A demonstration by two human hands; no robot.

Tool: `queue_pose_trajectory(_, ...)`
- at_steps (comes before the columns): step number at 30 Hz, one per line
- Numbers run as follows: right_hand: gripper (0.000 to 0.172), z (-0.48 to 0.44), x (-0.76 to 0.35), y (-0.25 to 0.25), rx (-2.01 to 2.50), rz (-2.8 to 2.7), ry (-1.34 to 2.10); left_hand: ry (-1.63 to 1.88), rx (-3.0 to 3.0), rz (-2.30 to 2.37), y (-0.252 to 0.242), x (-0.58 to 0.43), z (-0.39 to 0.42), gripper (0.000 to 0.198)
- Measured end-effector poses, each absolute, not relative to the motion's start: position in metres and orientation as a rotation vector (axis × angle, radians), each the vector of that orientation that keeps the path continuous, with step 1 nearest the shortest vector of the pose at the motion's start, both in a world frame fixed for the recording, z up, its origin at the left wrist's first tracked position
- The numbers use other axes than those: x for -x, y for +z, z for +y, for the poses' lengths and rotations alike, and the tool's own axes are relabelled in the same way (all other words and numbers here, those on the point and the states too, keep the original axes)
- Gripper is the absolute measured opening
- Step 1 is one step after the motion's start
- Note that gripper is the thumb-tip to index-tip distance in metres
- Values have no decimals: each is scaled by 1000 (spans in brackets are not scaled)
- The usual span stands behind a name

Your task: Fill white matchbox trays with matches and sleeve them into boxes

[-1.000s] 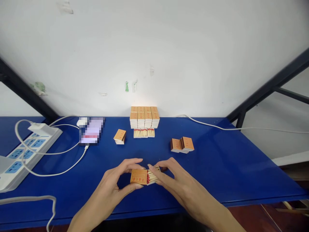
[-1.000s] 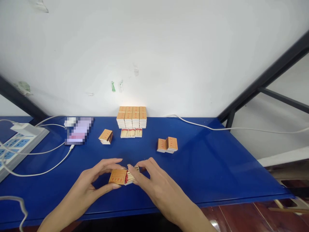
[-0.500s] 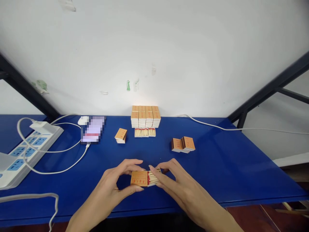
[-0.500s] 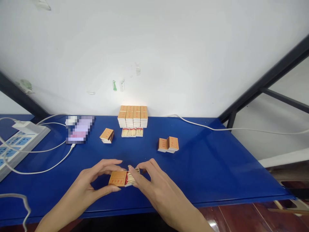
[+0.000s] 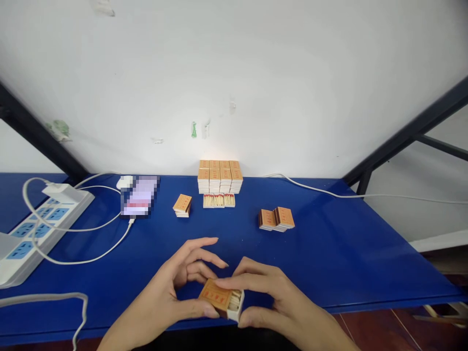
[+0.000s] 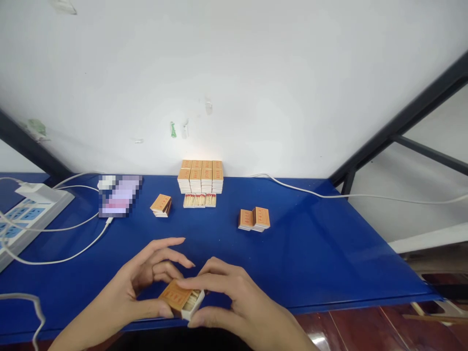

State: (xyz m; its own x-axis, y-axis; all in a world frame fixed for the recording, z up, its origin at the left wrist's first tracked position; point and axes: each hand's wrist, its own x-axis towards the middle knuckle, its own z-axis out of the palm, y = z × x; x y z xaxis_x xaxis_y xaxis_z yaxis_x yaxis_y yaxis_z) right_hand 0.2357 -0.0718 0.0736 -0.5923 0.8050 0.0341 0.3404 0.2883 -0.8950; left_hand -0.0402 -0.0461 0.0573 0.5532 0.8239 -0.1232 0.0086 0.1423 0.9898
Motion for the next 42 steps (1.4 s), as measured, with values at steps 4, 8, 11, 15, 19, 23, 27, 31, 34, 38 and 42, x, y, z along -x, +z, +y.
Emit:
queue_pose_trajectory(4,48,-67,-230,67,1081,-2036,1349,656,-1226,728,55,39,-48,104)
queue_pose_trajectory(8,55,-61,-221,60,1038,-2109,1391,624,-1129,646,50,37,-49,110)
queue_pose_trajectory(11,52,-58,-218,58,971,-2179,1478,585,-1085,583,50,36,-48,113)
queue_pose_trajectory(15,45,-62,-218,62,1042,-2161,1464,602,-1044,561,51,32,-46,111)
queue_pose_trajectory(19,55,-65,-220,71,1136,-2072,1617,628,-973,523,46,27,-45,114)
queue_pose_trajectory(23,60,-62,-222,80,1089,-2058,1649,650,-898,482,41,25,-46,122)
queue_pose_trajectory(27,63,-62,-226,80,1091,-2051,1671,624,-873,469,40,24,-48,120)
queue_pose_trajectory(31,63,-67,-224,80,1120,-2039,1603,658,-859,465,39,21,-49,117)
queue_pose_trajectory(34,64,-63,-228,85,1067,-2093,1423,723,-888,502,37,19,-50,101)
queue_pose_trajectory(38,54,-37,-257,88,1262,-2168,732,822,-1015,596,31,20,-50,75)
queue_pose_trajectory(42,56,-2,-297,82,1532,-2258,206,876,-1107,663,25,27,-47,64)
